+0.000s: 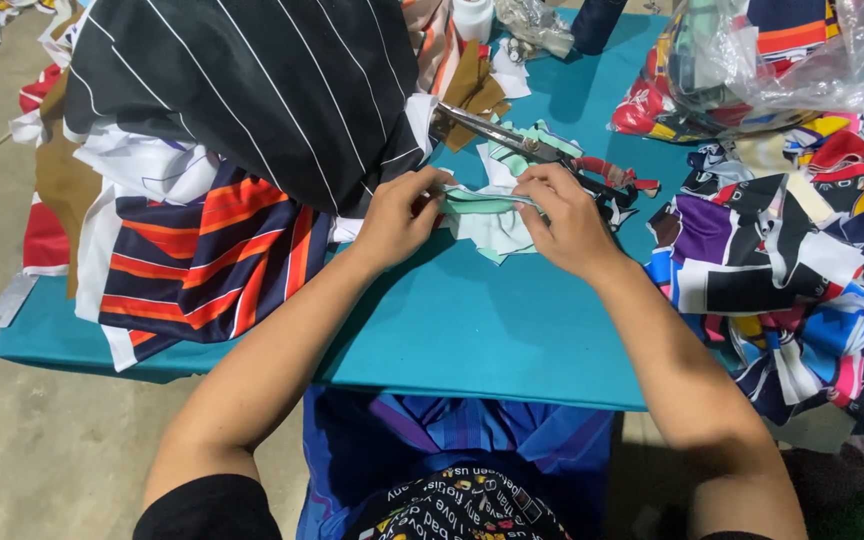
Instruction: The person uses a pair of scissors to cut a piece of light green and white striped fabric on a teal table. They trim the edges of the fabric and then fold the cut piece. The workspace is cluttered with various other piles of colorful fabric scraps.
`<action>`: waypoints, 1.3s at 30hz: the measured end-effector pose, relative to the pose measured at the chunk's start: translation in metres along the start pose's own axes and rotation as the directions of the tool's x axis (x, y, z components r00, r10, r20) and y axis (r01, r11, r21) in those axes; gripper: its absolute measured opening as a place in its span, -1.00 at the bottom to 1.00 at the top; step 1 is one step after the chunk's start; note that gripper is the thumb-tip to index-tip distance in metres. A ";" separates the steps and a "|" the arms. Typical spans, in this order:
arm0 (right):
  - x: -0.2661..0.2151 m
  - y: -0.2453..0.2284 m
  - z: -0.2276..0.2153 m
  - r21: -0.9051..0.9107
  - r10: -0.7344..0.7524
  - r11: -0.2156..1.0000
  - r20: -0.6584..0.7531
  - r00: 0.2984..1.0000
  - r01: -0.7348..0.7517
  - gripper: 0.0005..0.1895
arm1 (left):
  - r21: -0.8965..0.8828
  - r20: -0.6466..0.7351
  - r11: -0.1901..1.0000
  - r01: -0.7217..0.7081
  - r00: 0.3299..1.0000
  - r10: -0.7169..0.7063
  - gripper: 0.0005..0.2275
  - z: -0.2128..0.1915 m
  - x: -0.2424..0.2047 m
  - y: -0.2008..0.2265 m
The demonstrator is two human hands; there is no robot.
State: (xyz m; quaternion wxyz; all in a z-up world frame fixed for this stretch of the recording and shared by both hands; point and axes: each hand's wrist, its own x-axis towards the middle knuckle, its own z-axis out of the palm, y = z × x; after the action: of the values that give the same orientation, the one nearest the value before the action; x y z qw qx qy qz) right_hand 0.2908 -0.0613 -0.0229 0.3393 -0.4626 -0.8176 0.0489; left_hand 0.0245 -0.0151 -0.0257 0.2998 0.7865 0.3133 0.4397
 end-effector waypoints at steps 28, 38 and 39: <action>-0.008 0.004 0.007 0.150 0.132 0.982 -0.083 0.988 -0.119 -0.84 | 0.048 0.088 0.993 0.108 0.990 -0.112 -0.89 -0.001 0.005 0.003; -0.005 0.009 -0.003 0.206 0.244 0.957 -0.188 0.951 -0.205 -0.76 | 0.158 0.256 0.987 0.021 0.965 -0.061 -0.86 0.002 0.026 0.022; -0.005 0.012 -0.002 0.190 0.258 0.955 -0.145 0.955 -0.229 -0.75 | 0.183 0.280 0.983 0.021 0.957 -0.073 -0.86 0.002 0.030 0.023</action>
State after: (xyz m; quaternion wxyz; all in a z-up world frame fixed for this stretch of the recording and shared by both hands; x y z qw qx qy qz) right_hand 0.3024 -0.0592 -0.0282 0.4367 -0.5319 -0.7153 0.1212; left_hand 0.0438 -0.0072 0.0052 0.2807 0.8577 0.3236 0.2842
